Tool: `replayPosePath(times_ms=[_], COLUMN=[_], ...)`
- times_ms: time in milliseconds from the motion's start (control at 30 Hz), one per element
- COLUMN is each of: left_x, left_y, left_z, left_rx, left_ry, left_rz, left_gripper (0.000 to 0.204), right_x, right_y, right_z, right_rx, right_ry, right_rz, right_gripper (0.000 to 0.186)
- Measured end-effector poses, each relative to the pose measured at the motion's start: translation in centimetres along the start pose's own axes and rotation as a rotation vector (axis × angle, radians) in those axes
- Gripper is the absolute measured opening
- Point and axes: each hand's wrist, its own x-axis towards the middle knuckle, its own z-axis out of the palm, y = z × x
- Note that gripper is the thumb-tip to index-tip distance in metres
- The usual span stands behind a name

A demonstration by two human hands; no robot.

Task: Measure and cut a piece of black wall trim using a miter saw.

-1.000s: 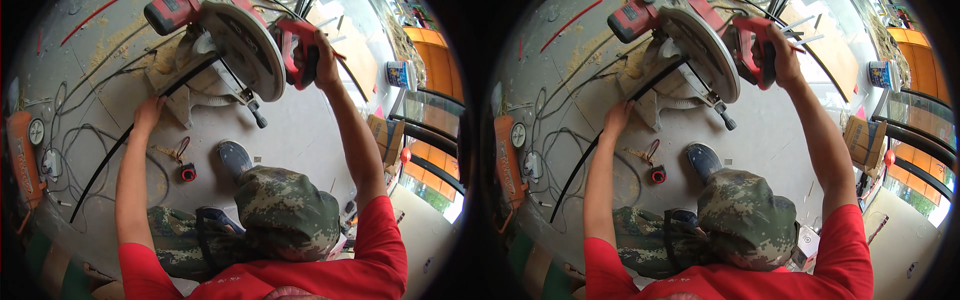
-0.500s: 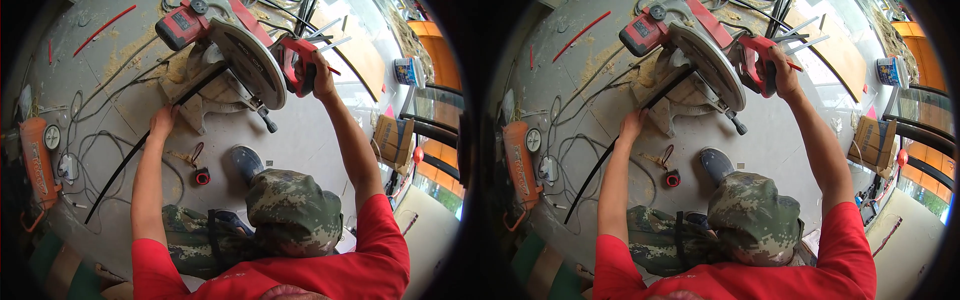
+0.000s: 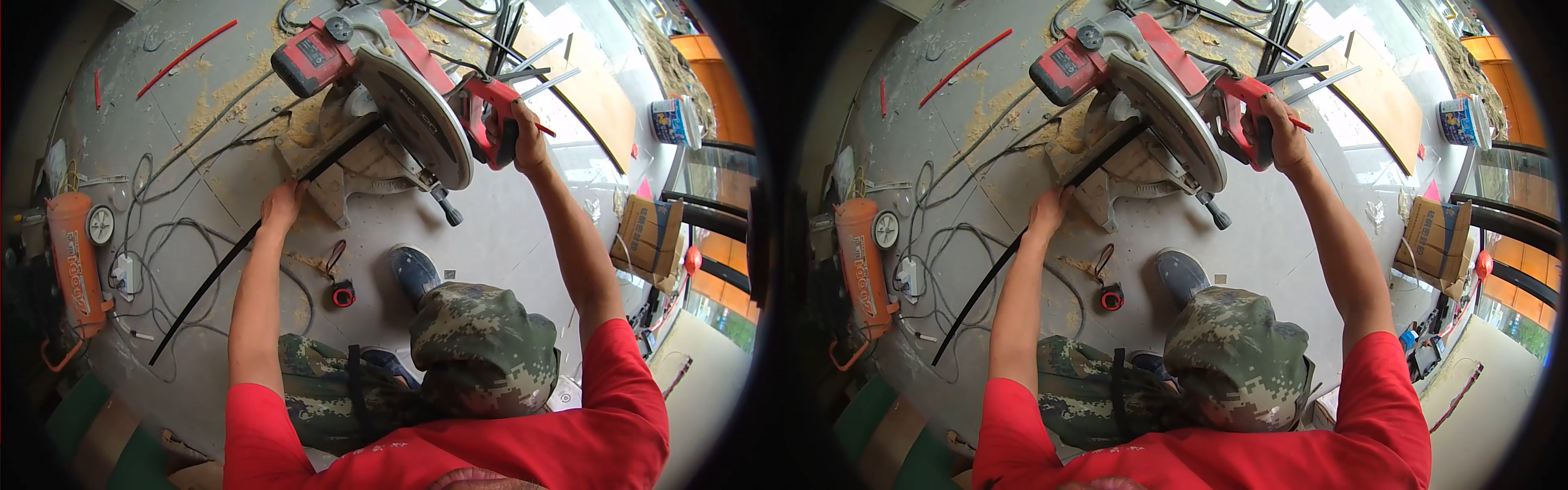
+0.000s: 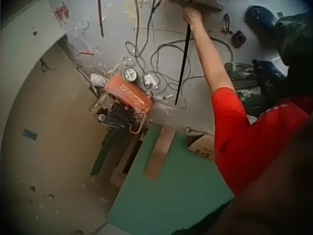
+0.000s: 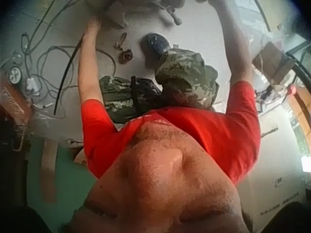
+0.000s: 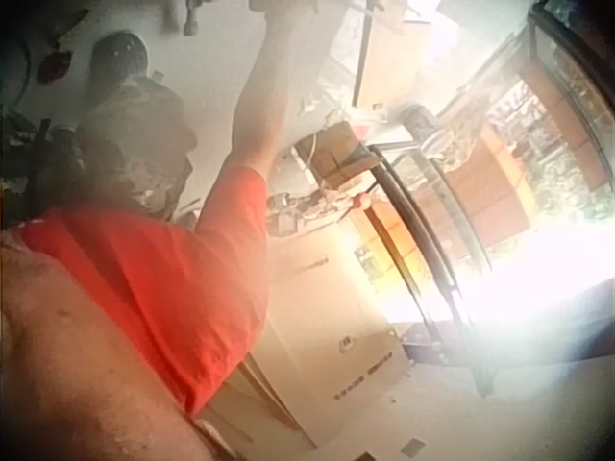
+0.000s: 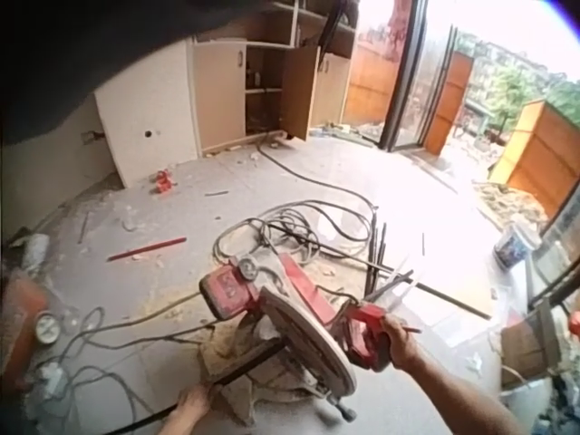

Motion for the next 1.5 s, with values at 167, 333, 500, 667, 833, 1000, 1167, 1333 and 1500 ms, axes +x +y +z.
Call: replayPosePath(times_ms=[167,333,500,667,833,1000,1167,1333,1500], left_x=[-0.1,-0.2,-0.3,-0.3,-0.2,-0.1,-0.2,-0.1,0.0], left_y=[0.3,0.6,0.5,0.2,0.6,0.2,0.0,0.0,-0.4], left_z=[-0.2,-0.3,-0.3,-0.1,-0.2,0.0,0.2,0.3,0.2], left_rx=[-0.013,-0.021,-0.013,-0.004,0.028,0.034,0.025,0.023,0.020], left_ry=[0.008,0.022,0.013,0.033,0.032,0.049,0.052,0.018,0.014], left_rz=[-0.007,0.003,-0.013,0.009,-0.011,0.017,0.017,0.013,0.015], left_gripper=[0.035,0.035,0.035,0.041,0.036,0.036,0.036,0.036,0.037], right_x=[0.0,0.0,-0.1,-0.1,-0.1,-0.1,-0.3,-0.3,-0.2], right_y=[0.2,0.5,0.3,0.2,0.0,0.0,0.0,0.1,0.1], right_z=[-0.3,-0.4,-0.2,-0.2,-0.3,-0.1,-0.1,-0.2,0.0], right_rx=[-0.005,0.057,0.032,0.036,0.047,0.034,0.023,0.022,0.025], right_ry=[-0.001,0.011,0.010,-0.001,-0.005,0.009,0.008,0.011,0.010], right_rz=[-0.009,0.005,-0.008,-0.004,0.003,-0.001,0.002,-0.008,-0.005], right_gripper=[0.053,0.048,0.049,0.048,0.047,0.046,0.045,0.046,0.046])
